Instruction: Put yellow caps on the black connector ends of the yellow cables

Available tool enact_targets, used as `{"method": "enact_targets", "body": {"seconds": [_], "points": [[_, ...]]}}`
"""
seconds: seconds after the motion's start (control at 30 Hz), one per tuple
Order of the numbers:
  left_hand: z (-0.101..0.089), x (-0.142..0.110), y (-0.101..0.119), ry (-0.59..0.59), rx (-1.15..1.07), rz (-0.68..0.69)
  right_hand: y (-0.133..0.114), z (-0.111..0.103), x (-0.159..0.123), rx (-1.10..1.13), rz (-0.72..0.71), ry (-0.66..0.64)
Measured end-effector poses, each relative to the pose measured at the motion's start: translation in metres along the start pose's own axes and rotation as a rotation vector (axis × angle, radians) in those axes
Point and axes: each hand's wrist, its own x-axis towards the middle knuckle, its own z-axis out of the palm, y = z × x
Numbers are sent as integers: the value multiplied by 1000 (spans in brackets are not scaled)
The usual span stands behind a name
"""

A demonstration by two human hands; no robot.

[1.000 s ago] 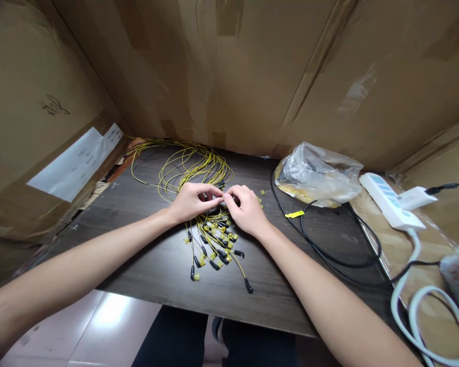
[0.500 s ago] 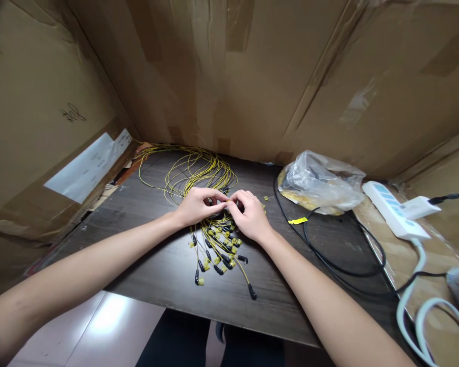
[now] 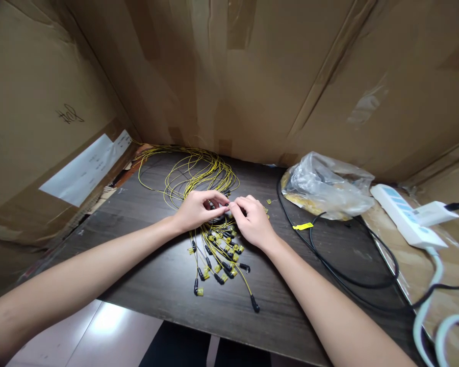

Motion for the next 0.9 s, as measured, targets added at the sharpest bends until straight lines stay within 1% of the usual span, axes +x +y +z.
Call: {"method": "enact_targets", "body": {"seconds": [0.4,0.63,0.9], "points": [[-2,1,1,3,1,16,1,2,0,-2,-8,3],[-2,-1,0,7,-1,7,0,3,0,53,-43,58],[-2,-1,0,-10,15,42,-1,1,1,-5,-27,1]]}}
